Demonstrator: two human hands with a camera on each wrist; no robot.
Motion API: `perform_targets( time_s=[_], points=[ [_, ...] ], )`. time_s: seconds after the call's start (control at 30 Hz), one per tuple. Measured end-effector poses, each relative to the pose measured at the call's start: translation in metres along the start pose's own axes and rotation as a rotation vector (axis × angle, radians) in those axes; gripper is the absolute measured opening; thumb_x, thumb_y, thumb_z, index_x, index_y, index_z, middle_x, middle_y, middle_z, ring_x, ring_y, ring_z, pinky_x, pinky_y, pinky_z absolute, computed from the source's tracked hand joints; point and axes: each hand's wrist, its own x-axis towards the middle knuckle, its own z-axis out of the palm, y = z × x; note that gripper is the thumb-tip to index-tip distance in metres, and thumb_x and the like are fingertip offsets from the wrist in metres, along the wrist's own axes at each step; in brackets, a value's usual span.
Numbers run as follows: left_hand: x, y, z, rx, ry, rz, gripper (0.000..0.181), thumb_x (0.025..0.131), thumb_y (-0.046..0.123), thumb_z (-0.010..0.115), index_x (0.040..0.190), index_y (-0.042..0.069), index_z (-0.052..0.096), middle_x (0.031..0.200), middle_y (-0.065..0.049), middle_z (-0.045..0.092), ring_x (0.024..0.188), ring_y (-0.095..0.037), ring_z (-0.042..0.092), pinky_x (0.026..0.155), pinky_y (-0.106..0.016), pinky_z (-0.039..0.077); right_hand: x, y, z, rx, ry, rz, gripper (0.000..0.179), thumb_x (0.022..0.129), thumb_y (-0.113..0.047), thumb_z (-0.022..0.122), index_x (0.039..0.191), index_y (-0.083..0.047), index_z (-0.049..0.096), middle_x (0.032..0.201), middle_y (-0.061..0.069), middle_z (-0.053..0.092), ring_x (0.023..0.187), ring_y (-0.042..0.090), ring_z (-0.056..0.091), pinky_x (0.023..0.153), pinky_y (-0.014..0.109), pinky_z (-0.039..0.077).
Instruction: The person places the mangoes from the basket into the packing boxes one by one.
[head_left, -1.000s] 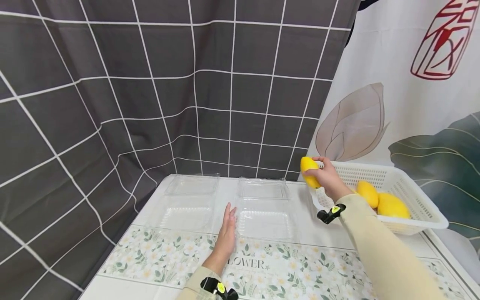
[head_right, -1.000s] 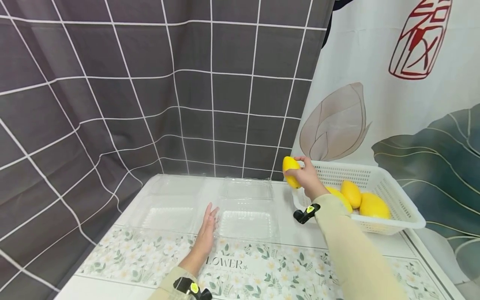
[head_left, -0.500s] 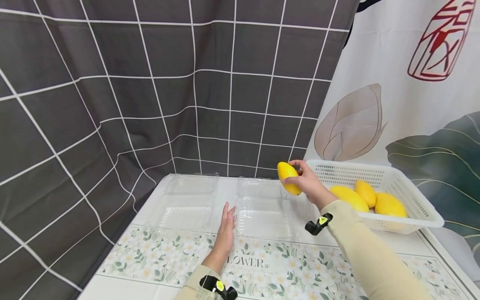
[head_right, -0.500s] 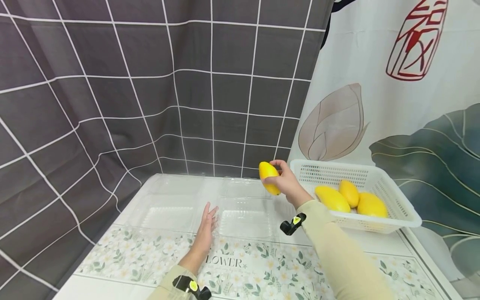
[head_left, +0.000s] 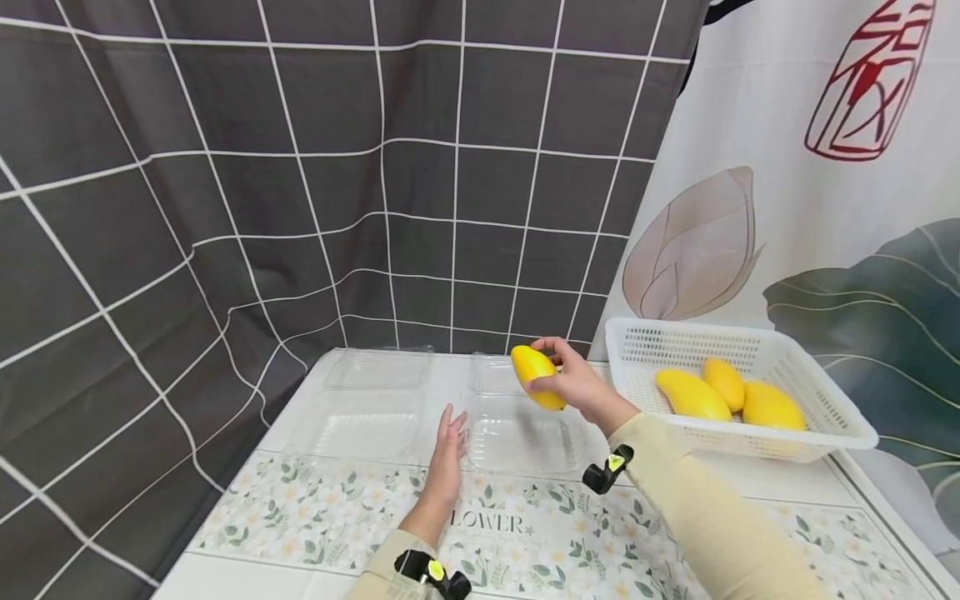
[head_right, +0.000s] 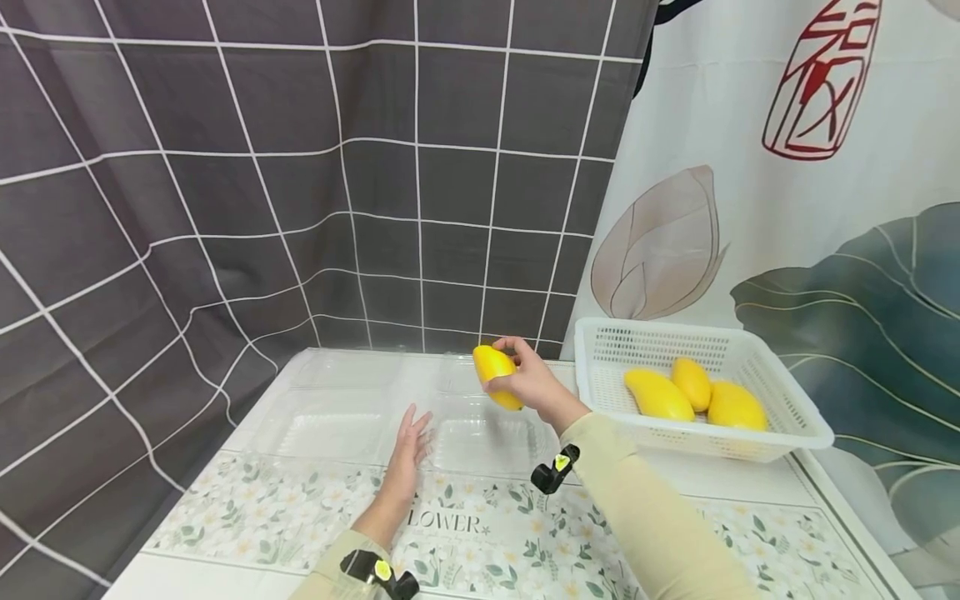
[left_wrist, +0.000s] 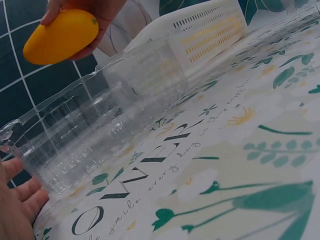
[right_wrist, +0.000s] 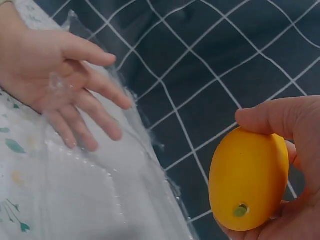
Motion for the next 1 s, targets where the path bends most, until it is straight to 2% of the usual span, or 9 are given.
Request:
perform_targets(
  time_s=[0.27, 0.63, 1.0],
  points=[
    [0.000, 0.001, 0.001, -0.003, -0.002, -0.026, 0.057, 0.112, 0.037, 0.016, 0.163, 0.012, 0.009, 0.161, -0.016, 0.034, 0.144, -0.043, 0.036, 0.118, -0.062, 0.027, 0.000, 0.014, 0.025, -0.055, -0.037, 0.013, 0.061, 0.077, -0.004, 0.078, 0.131, -0.016, 0.051, 0.124, 0.021, 0.052, 0.105, 0.036, 0.056, 0.080, 0.040, 0.057],
    [-0.001, 0.002, 0.000, -0.012, -0.006, -0.036, 0.059, 0.112, 0.041, 0.019, 0.163, 0.014, 0.009, 0.161, -0.016, 0.034, 0.142, -0.043, 0.039, 0.117, -0.064, 0.027, -0.005, 0.037, 0.067, -0.151, -0.099, -0.007, 0.062, 0.069, -0.001, 0.085, 0.122, -0.016, 0.056, 0.109, 0.011, 0.061, 0.092, 0.026, 0.058, 0.081, 0.039, 0.054],
    [0.001, 0.002, 0.000, 0.037, -0.018, -0.025, 0.060, 0.111, 0.042, 0.014, 0.163, 0.012, 0.006, 0.161, -0.018, 0.034, 0.139, -0.045, 0.042, 0.115, -0.068, 0.027, -0.009, 0.049, 0.084, -0.213, -0.168, -0.025, 0.060, 0.069, -0.002, 0.086, 0.119, -0.016, 0.056, 0.102, 0.008, 0.063, 0.085, 0.023, 0.057, 0.075, 0.035, 0.052]
  ],
)
